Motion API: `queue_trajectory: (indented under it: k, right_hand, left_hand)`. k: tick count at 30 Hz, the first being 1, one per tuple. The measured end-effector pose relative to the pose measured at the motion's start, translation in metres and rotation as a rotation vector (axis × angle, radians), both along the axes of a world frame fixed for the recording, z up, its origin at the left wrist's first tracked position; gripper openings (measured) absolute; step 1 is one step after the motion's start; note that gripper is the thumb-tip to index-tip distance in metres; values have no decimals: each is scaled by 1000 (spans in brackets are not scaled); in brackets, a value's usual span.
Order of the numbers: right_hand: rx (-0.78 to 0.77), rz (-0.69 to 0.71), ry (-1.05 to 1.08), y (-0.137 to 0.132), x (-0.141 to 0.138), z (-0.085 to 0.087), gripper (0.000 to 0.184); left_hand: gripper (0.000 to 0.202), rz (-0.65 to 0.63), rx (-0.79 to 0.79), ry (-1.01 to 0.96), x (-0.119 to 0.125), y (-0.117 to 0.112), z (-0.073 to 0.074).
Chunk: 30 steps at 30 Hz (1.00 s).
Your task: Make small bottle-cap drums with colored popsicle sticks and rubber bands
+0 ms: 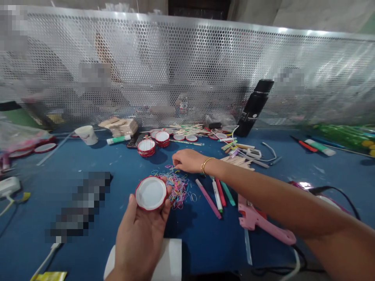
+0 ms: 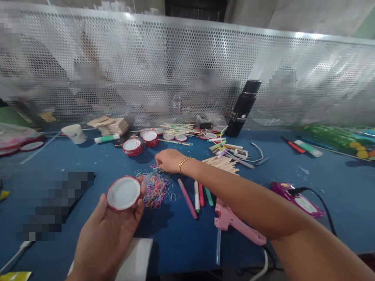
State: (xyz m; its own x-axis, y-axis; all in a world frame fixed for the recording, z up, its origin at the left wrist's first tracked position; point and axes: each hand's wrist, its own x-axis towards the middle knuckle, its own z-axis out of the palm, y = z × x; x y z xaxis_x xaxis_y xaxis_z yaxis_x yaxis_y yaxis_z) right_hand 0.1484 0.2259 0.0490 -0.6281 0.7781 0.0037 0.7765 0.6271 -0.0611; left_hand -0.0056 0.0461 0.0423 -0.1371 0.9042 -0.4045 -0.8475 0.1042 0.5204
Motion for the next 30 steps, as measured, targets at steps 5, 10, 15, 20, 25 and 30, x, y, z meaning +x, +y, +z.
queue_trajectory:
  k: [5, 10, 15, 20, 25, 30]
  right_hand:
    - [17, -37, -31, 4, 3, 15, 23]
    - [-7, -61, -109, 2, -5, 12, 15]
    - [-45, -80, -174, -2, -9, 4, 24]
    - [-23, -102, -173, 2, -6, -2, 28]
    - [-5, -120, -175, 0, -8, -3, 27]
    - [-2, -111, -147, 3, -13, 2, 23]
  left_hand:
    - [47, 14, -1, 12, 2, -1, 2]
    - [48, 19, 7, 24, 1, -2, 1]
    - [47, 26, -20, 4, 0, 0, 0]
    - [46, 27, 0, -2, -2, 0, -3]
    - [47, 49, 47, 40, -2, -1, -7]
    - [48, 73, 63, 69, -2, 0, -7]
